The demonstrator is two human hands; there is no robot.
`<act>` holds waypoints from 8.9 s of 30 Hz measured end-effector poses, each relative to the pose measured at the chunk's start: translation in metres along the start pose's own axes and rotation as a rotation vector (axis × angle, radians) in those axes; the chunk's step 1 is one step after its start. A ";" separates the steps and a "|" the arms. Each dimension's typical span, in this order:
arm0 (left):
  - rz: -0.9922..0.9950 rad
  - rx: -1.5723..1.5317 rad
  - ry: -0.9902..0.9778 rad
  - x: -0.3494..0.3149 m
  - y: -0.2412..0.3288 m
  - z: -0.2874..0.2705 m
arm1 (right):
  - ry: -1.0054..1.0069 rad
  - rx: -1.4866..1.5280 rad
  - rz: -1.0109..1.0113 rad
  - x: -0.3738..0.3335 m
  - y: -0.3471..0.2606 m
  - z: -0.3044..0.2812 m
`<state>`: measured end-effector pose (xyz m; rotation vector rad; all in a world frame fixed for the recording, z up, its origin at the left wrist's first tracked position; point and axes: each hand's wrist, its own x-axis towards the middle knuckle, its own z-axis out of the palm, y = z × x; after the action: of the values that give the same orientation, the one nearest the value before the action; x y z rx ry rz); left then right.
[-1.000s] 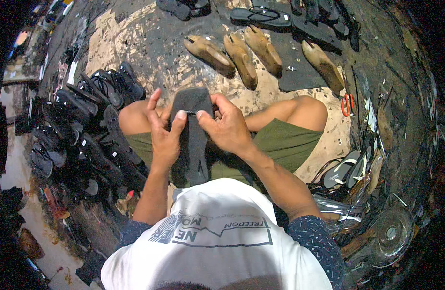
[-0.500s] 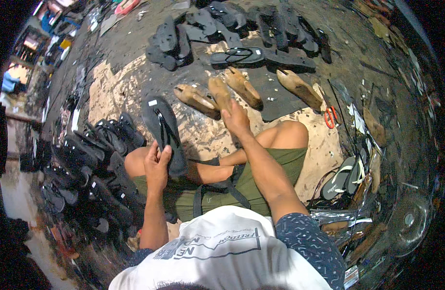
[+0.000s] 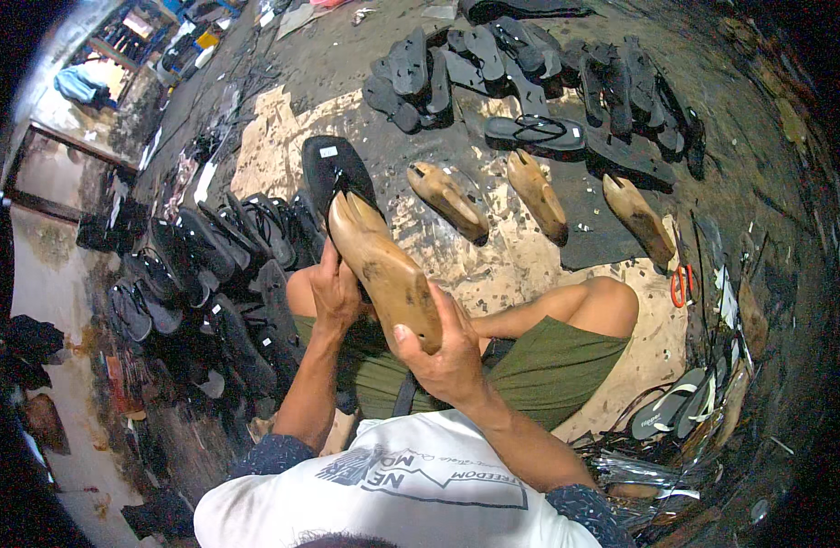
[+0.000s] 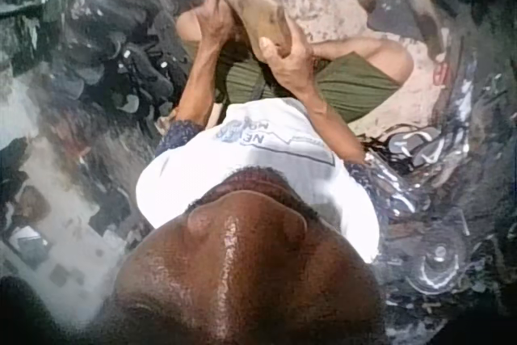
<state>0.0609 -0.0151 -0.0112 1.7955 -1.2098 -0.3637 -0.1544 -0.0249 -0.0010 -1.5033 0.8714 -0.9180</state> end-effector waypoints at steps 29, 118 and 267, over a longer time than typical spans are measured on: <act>0.110 -1.345 0.050 0.099 0.071 -0.037 | 0.079 0.075 -0.373 -0.010 0.014 0.015; -0.075 -0.497 0.416 0.013 0.029 -0.028 | -0.322 0.250 0.053 0.069 -0.026 0.039; -0.188 -0.767 0.052 0.012 0.063 0.023 | 0.008 -0.192 -0.577 0.052 -0.004 -0.002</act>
<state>0.0153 -0.0434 0.0300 1.2295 -0.7136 -0.7662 -0.1334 -0.0724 0.0080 -1.9690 0.5424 -1.2800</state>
